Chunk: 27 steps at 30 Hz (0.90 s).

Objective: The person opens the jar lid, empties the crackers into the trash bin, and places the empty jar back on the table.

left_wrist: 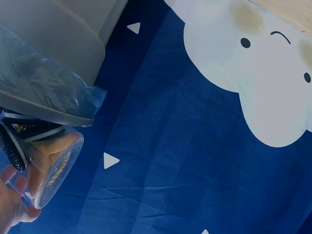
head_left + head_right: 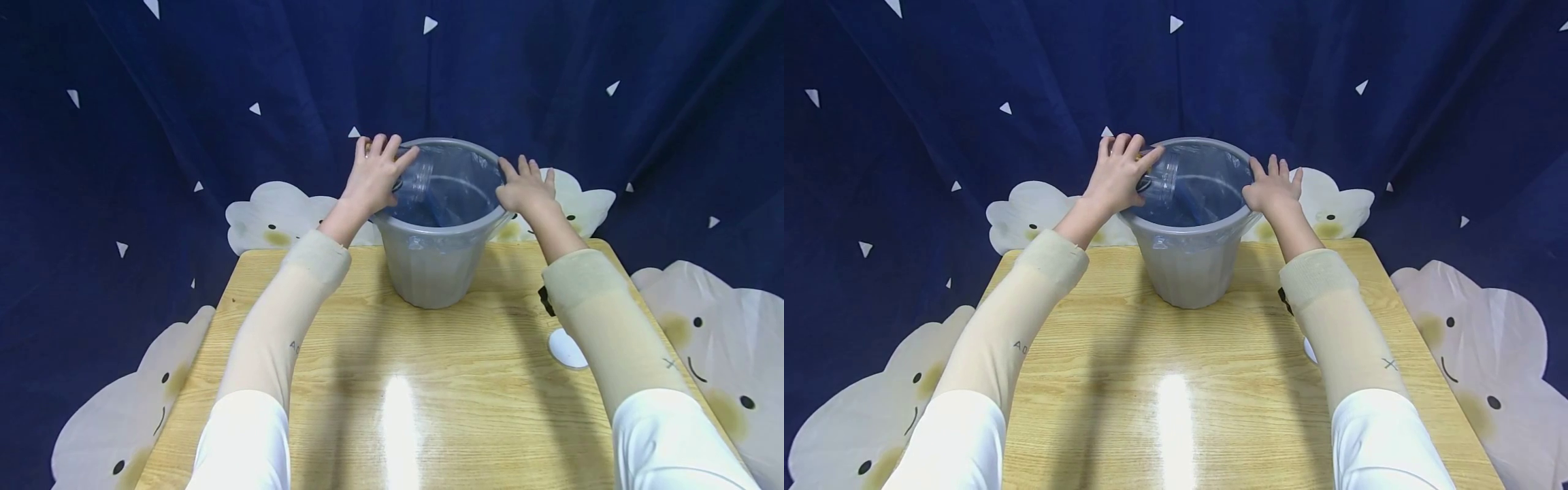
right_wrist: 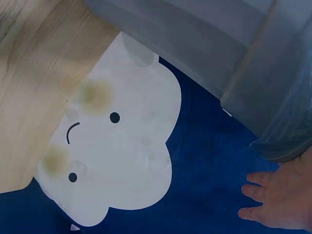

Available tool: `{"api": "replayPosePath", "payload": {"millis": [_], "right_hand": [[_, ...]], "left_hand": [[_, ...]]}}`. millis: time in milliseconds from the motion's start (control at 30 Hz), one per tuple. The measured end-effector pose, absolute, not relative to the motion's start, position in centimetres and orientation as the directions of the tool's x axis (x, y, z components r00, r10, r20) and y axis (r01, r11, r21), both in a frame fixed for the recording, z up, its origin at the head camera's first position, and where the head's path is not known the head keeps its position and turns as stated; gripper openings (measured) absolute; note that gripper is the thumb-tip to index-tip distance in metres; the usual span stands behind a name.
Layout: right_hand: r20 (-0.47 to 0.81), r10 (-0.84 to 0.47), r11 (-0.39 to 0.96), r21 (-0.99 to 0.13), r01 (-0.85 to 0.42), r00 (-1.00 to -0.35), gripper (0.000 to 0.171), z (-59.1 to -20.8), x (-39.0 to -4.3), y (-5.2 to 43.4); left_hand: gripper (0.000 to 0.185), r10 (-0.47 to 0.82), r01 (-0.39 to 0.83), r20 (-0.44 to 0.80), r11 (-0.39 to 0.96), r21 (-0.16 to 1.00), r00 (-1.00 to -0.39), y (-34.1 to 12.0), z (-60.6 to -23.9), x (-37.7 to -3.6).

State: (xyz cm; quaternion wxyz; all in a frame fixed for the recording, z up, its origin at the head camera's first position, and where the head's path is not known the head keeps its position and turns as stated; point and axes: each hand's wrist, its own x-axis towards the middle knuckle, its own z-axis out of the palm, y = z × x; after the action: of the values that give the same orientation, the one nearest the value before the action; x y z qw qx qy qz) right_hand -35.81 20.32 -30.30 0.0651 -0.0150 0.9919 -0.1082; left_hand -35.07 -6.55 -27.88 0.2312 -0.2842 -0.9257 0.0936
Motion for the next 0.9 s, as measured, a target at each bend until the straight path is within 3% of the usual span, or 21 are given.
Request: {"api": "replayPosePath", "payload": {"millis": [900], "right_hand": [[-0.127, -0.047, 0.975, -0.221, -0.018, -0.991, 0.062, -30.37, -35.75, 20.29]], "left_hand": [[0.086, 0.632, 0.49, 0.296, 0.758, -0.431, -0.716, -6.23, -28.19, -34.99]]}}
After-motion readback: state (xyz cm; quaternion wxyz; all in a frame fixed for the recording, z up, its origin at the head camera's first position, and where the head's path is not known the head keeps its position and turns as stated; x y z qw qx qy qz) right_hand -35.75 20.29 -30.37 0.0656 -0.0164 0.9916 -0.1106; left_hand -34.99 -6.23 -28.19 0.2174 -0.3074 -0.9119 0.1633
